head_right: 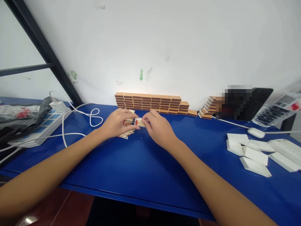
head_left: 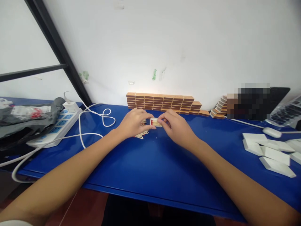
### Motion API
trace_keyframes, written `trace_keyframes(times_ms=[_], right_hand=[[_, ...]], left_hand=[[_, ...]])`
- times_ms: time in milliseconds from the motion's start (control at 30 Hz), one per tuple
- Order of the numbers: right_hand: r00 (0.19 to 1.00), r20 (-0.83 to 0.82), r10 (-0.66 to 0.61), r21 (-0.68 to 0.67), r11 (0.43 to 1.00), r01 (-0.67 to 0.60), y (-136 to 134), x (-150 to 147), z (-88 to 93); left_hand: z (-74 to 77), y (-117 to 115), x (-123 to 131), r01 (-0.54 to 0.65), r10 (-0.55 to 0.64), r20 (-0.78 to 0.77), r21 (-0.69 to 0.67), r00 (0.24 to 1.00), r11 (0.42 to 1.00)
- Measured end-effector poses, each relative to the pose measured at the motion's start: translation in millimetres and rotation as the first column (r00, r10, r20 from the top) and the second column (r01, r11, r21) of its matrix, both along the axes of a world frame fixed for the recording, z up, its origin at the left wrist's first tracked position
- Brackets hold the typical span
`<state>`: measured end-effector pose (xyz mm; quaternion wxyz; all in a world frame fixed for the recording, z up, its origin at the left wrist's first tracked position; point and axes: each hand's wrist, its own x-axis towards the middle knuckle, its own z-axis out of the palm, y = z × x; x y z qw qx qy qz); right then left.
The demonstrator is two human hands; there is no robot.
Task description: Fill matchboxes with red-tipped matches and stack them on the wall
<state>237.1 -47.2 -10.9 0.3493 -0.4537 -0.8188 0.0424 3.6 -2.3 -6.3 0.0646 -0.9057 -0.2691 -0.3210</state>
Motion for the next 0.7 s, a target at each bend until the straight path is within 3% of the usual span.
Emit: trace_keyframes(times_ms=[133, 233, 467, 700], right_hand=[[0.995, -0.032, 0.099, 0.012, 0.995, -0.099, -12, -13, -2.7], [0.988, -0.008, 0.154, -0.073, 0.985, -0.154, -20, -27, -9.7], [0.992, 0.028, 0.122, -0.262, 0.959, -0.11, -25, -54, -22.2], [0.982, 0.095, 0.161, -0.35, 0.929, -0.119, -26, -52, -17.5]], left_hand=[[-0.8, 8, -5, -0.096, 0.096, -0.017, 0.009, 0.995, 0.995], [-2.6, 13, -9, -0.154, 0.154, -0.007, 0.013, 0.988, 0.988], [-4.2, 14, -8, -0.175, 0.175, 0.012, 0.004, 0.985, 0.985], [-4.4, 13, -7, -0.171, 0.171, -0.001, -0.012, 0.985, 0.985]])
